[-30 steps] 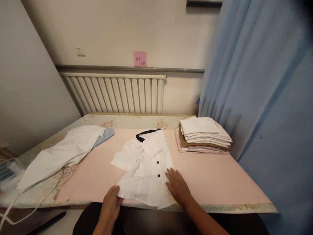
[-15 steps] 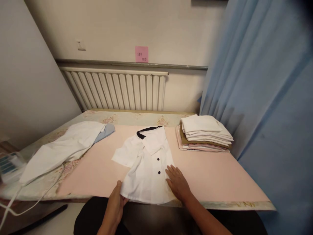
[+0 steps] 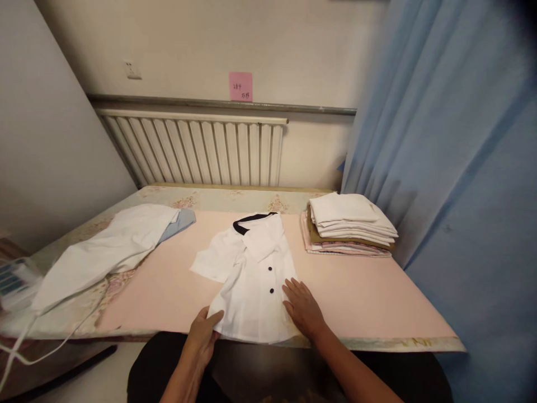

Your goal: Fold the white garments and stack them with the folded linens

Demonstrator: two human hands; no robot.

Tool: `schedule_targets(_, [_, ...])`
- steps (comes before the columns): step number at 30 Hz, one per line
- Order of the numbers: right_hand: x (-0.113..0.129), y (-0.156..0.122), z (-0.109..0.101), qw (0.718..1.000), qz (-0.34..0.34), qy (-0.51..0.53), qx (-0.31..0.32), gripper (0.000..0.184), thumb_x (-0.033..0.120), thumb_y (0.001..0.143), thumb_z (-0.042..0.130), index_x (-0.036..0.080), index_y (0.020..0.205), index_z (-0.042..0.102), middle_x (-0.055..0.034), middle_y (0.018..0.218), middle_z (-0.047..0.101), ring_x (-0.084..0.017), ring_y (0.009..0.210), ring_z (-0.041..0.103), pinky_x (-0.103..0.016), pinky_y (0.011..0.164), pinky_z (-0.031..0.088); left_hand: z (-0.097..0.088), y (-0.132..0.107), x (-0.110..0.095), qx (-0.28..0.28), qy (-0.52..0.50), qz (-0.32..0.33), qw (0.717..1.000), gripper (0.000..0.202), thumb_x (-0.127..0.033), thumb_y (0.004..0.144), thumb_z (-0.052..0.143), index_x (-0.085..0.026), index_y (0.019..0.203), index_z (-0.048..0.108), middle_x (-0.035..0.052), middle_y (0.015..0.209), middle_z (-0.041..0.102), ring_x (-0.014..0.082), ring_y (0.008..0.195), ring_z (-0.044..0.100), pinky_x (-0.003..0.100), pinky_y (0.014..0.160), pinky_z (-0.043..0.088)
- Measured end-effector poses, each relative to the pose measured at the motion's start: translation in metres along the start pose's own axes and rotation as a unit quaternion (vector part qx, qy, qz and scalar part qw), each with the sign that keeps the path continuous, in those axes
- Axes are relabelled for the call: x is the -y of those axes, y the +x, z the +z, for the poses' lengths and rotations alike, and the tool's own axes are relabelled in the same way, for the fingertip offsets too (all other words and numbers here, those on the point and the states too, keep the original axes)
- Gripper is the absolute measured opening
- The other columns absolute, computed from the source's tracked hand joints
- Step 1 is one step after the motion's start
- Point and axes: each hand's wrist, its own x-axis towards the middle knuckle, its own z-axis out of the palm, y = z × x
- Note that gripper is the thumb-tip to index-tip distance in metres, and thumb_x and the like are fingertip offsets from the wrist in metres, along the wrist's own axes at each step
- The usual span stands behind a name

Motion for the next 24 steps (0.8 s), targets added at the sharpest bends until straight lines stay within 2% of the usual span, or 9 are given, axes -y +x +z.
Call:
schedule_targets(7, [0.002, 0.001, -0.004, 1.000, 0.005, 0.004, 0.007, 0.042, 0.022, 0.092, 0.048, 0.020, 0.134, 0.052, -0.0077, 0.143, 0.048, -0.025, 0.138, 0.035, -0.049, 0.114, 0.028, 0.005, -0.004, 0.002, 0.045, 0.061, 0.009, 0.997, 0.036, -0.021, 0.054, 0.074, -0.017, 0.087, 0.059, -0.0026, 0.064, 0.061, 0.0126, 0.054, 0.056, 0.024, 0.053, 0.042])
schedule_targets(11, [0.003, 0.001, -0.006, 1.000, 0.014, 0.011, 0.009, 0.041, 0.024, 0.093, 0.049, 0.020, 0.134, 0.053, -0.0071, 0.143, 0.048, -0.025, 0.137, 0.035, -0.048, 0.114, 0.028, 0.004, -0.005, 0.004, 0.023, 0.085, 0.046, 0.995, 0.037, -0.028, 0.051, 0.077, -0.017, 0.081, 0.059, -0.0047, 0.061, 0.058, 0.0116, 0.053, 0.053, 0.024, 0.053, 0.040])
schedule_targets(15, [0.004, 0.001, -0.007, 1.000, 0.016, 0.013, 0.012, 0.042, 0.022, 0.092, 0.049, 0.019, 0.134, 0.053, -0.0071, 0.143, 0.048, -0.025, 0.137, 0.036, -0.048, 0.114, 0.028, -0.001, -0.004, 0.007, -0.006, 0.100, 0.070, 0.992, 0.043, -0.043, 0.056, 0.075, -0.017, 0.087, 0.061, -0.0019, 0.070, 0.062, 0.0138, 0.060, 0.055, 0.026, 0.057, 0.042])
schedule_targets(18, [0.003, 0.001, -0.006, 1.000, 0.014, 0.011, 0.007, 0.043, 0.021, 0.091, 0.049, 0.021, 0.134, 0.052, -0.0074, 0.142, 0.049, -0.025, 0.137, 0.037, -0.049, 0.114, 0.028, -0.006, -0.001, 0.010, -0.032, 0.121, 0.114, 0.986, 0.041, -0.045, 0.059, 0.071, -0.017, 0.086, 0.061, -0.0016, 0.072, 0.062, 0.0151, 0.063, 0.055, 0.027, 0.060, 0.041])
schedule_targets(21, [0.002, 0.001, -0.005, 1.000, 0.012, 0.013, 0.003, 0.043, 0.022, 0.091, 0.049, 0.021, 0.134, 0.052, -0.0073, 0.142, 0.049, -0.025, 0.137, 0.036, -0.048, 0.114, 0.028, -0.008, -0.001, 0.010, -0.051, 0.185, 0.170, 0.967, 0.032, -0.041, 0.062, 0.068, -0.018, 0.083, 0.060, -0.0025, 0.071, 0.061, 0.0165, 0.066, 0.054, 0.027, 0.062, 0.040])
schedule_targets(24, [0.001, 0.001, -0.004, 1.000, 0.009, 0.012, 0.002, 0.044, 0.022, 0.091, 0.049, 0.021, 0.135, 0.052, -0.0074, 0.142, 0.049, -0.025, 0.137, 0.036, -0.049, 0.113, 0.029, -0.005, -0.006, 0.005, -0.083, 0.307, 0.219, 0.922, 0.017, -0.035, 0.069, 0.061, -0.021, 0.077, 0.058, -0.0031, 0.067, 0.059, 0.0181, 0.066, 0.054, 0.028, 0.063, 0.039])
